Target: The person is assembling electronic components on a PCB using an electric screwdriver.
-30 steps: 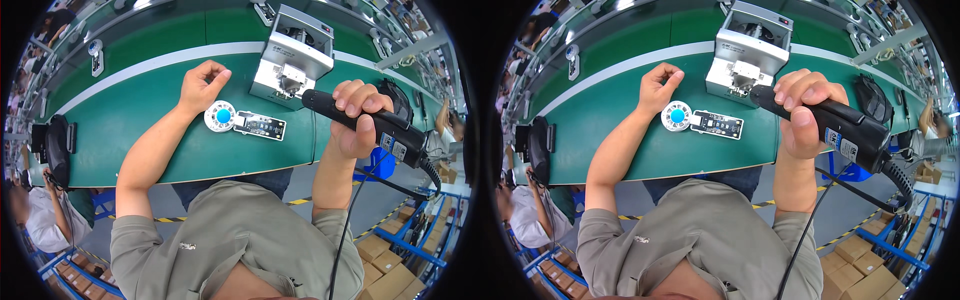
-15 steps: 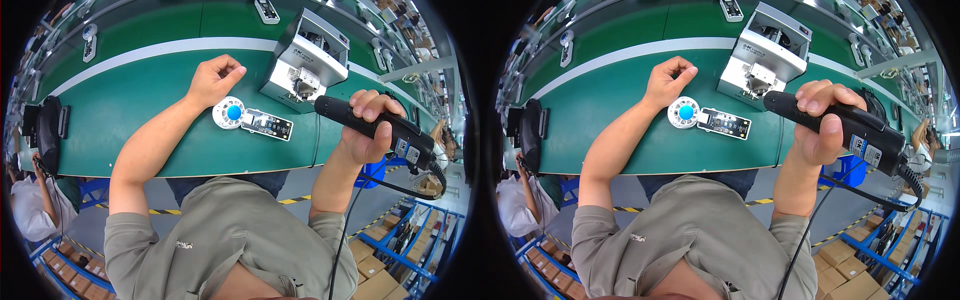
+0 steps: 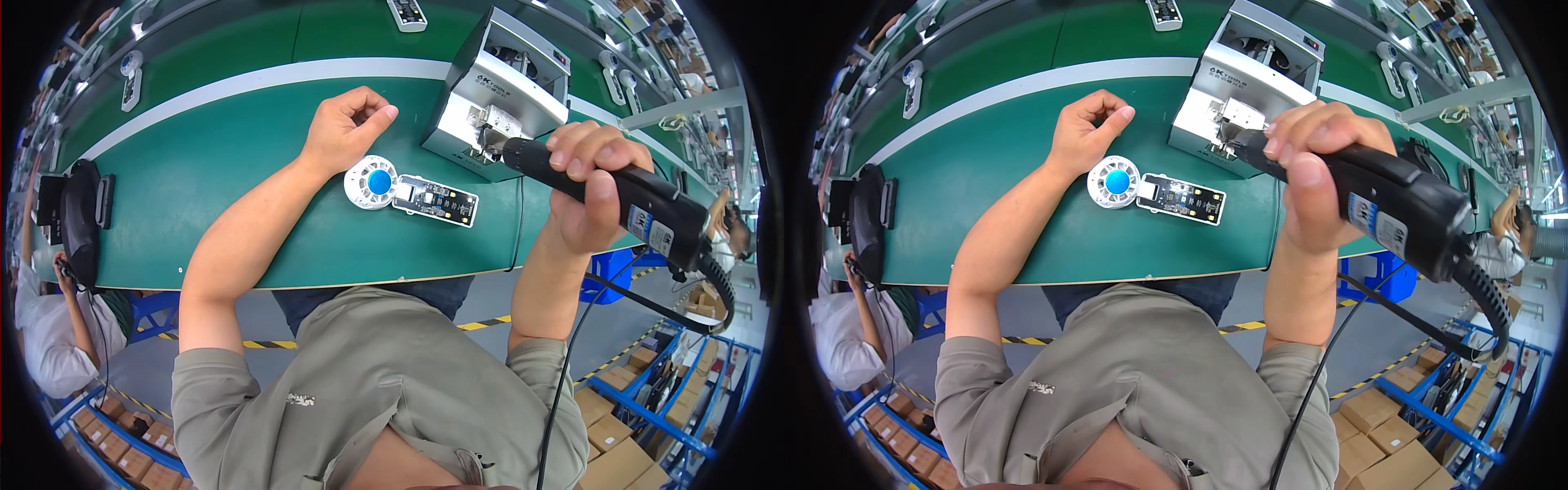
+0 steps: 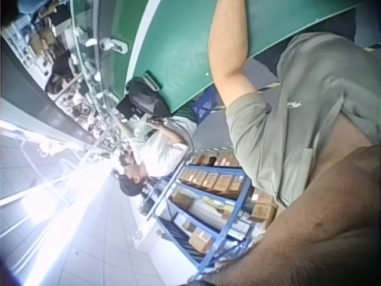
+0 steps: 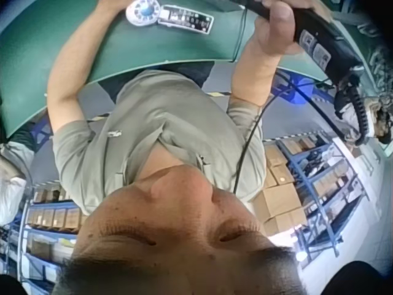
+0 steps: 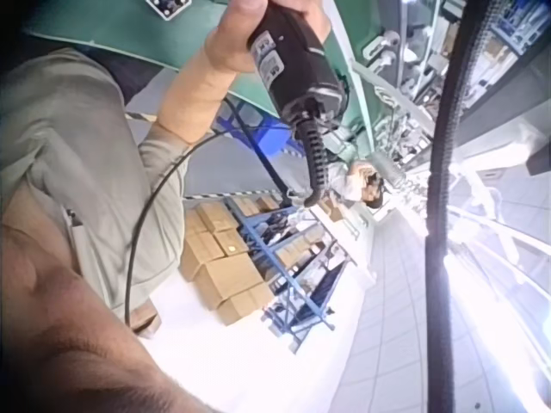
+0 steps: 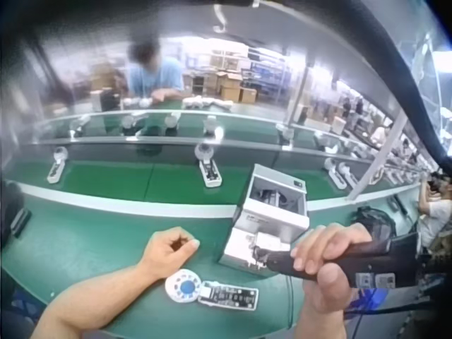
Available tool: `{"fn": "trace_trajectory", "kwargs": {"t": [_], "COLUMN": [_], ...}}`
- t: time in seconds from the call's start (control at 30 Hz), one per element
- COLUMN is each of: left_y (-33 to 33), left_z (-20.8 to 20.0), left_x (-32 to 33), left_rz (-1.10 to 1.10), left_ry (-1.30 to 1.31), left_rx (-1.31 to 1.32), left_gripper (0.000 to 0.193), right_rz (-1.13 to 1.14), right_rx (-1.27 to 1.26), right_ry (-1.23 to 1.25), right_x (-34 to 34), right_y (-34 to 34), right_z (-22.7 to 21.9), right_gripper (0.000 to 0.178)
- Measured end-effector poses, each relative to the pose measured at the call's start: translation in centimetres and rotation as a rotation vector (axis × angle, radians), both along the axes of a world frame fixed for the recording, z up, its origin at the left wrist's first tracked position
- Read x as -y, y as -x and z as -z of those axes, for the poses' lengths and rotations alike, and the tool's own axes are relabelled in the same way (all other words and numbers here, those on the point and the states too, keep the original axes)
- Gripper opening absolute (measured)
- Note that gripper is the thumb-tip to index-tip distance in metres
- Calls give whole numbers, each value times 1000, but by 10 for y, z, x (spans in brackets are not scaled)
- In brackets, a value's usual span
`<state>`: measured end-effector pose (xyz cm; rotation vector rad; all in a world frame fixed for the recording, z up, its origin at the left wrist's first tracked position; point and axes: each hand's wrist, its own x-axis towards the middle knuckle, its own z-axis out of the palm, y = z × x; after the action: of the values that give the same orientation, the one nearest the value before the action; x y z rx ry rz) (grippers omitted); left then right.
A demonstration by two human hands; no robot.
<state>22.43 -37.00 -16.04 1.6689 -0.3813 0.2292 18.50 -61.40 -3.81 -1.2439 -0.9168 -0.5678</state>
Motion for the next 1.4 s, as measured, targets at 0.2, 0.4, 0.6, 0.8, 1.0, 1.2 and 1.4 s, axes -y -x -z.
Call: {"fn": "trace_trajectory", "kwargs": {"t": [0.2, 0.4, 0.6, 0.8, 1.0, 1.2, 1.4], "left_y": [1, 1, 0, 31, 68, 64, 22], "left_z": [1, -1, -4, -47, -47, -56, -93], "left_x": [1, 0, -1, 5, 34, 5, -86], "left_rz": [-3, -16, -30, 95, 175, 283, -7], "left_ry": [0, -4, 5, -550, -1007, -1199, -1341], "left_rx": [2, 27, 55, 572, 669, 555, 325], "left_gripper": [10, 10, 6, 15, 35, 36, 48], "right_rz": [-87, -214, -190, -269, -315, -340, -357], "right_rx": [-127, -182, -192, -197, -221, -227, -261], "right_ry": [38, -3, -40, -62, -92, -62, -98], "right_x": [-5, 16, 28, 41, 39, 44, 46], "right_y": [4, 20, 29, 29, 31, 31, 23], "right_z": [-4, -12, 0, 6, 8, 11, 20], "right_gripper": [21, 26, 33, 35, 36, 35, 36]}}
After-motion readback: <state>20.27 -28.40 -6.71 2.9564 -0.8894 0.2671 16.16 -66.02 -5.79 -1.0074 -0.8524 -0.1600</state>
